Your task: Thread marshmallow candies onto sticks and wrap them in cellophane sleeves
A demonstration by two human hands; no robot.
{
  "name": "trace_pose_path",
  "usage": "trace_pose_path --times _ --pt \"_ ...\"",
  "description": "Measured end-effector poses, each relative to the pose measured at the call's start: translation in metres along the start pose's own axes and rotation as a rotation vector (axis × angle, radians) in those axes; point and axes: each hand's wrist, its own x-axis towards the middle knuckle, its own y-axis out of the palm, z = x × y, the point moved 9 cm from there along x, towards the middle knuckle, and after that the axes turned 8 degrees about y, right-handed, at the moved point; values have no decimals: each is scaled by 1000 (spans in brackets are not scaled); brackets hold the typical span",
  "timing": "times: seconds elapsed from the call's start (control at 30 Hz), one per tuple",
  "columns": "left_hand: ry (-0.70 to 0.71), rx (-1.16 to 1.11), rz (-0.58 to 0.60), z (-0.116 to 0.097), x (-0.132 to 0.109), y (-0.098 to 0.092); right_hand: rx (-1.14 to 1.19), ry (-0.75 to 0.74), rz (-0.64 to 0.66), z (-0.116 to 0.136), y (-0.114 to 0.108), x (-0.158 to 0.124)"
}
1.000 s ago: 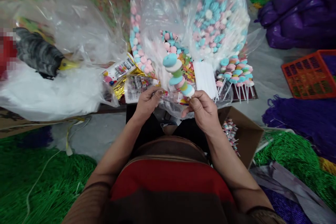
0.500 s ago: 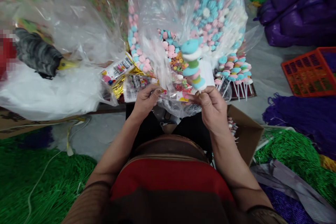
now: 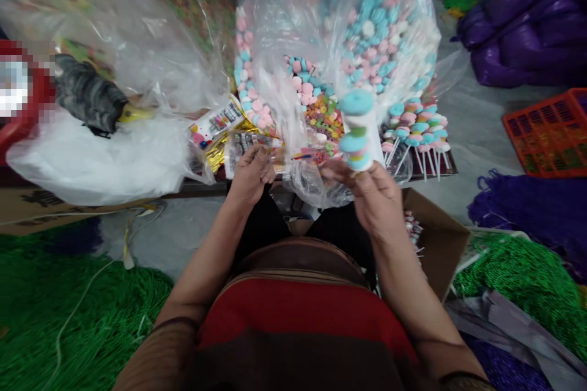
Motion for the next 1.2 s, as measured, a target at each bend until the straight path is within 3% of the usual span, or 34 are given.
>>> trace_pose_path --times 0.07,0.2,0.5,0.63,0.8,1.03,1.2 --pt "-40 -73 -20 -6 1 1 101 -24 -54 6 -25 -2" --pt "-104 -126 -32 -13 -2 7 0 -37 -115 12 -52 -11" --pt "-158 -149 -28 -8 -7 12 -186 -71 -112 13 -56 -18" --pt "-143 -153 -28 -5 -6 13 -99 -83 -151 11 -55 -18" --pt "-138 -145 -6 0 -9 16 42 -173 -184 24 -36 -11" --pt "-108 -94 64 7 -11 15 -304 -443 -176 77 11 -10" --pt "-109 -34 65 11 -12 15 -452 -629 -140 89 27 -14"
